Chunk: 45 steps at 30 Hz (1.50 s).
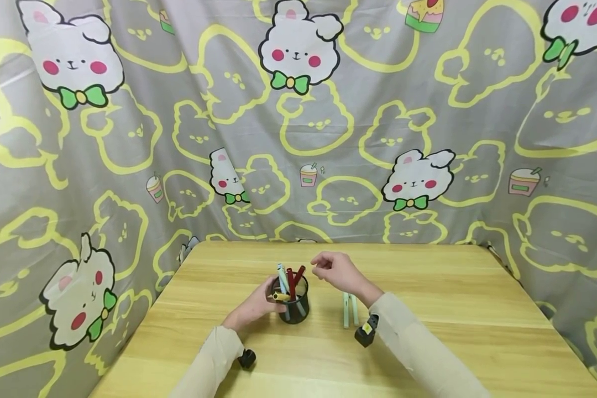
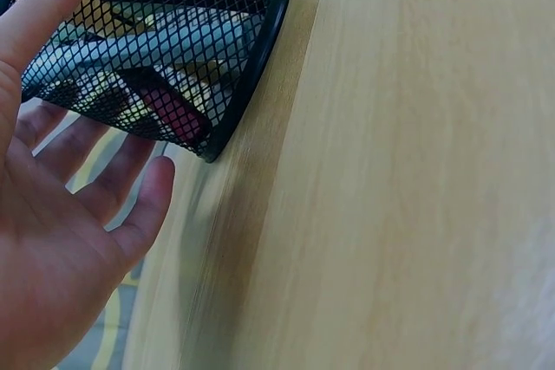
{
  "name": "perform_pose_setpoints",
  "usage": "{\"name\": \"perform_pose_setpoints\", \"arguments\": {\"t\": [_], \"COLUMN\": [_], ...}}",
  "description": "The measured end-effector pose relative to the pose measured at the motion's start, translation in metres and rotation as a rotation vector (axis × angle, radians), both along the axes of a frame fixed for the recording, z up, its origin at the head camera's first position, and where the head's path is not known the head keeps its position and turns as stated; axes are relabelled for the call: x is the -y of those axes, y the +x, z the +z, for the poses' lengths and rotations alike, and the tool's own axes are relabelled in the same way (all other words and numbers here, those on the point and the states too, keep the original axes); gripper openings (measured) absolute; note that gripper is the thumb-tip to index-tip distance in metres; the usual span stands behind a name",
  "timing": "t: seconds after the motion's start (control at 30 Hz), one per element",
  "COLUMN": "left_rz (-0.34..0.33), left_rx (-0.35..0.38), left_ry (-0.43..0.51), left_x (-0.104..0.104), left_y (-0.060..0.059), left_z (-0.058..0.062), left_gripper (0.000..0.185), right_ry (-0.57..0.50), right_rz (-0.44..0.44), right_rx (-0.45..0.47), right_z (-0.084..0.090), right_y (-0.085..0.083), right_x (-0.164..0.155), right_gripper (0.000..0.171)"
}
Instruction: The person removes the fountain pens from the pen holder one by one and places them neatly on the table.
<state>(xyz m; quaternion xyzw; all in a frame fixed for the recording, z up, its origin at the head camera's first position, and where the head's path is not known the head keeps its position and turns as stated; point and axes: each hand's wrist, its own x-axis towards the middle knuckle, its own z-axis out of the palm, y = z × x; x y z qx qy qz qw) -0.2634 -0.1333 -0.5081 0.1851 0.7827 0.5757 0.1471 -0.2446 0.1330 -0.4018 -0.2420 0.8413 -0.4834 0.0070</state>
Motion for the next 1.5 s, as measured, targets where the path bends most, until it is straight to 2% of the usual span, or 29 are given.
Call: {"name": "perform_pose_setpoints", "arguments": {"t": [0.13,0.57,0.83,1.17,1.5], "left_rz": [-0.006,-0.032,-0.037,-0.064,-0.065], "left_rx": [-0.011,-0.059,-0.032,-0.038,-0.025], "left_ry": [0.001,0.021,0.038,0.063,0.079], "left_x": [0.0,0.001,0.001,0.001,0.0], "left_y": [-0.001,-0.003,-0.003,-0.004,-0.002], "left_z": [0.002,0.003,0.003,0.0,0.0], "left_gripper": [0.082,0.076,0.076,0.074,0.073], "right_ry": [-0.012,-0.016,0.027,0.03,0.028], "right_rz": [0.003,0.0,0.015,0.061,0.078], "right_rx": [-0.006,-0.001,-0.047,-0.081,-0.057], "right_z": [-0.012,-0.014,-0.022,-0.024,-0.03], "right_y": [-0.013,-0.023,-0.03,-0.031,-0.032], "right_x": [0.001,0.017,0.028,0.038,0.046], "right_gripper": [0.02,0.021,0.02,0.026,0.028]}}
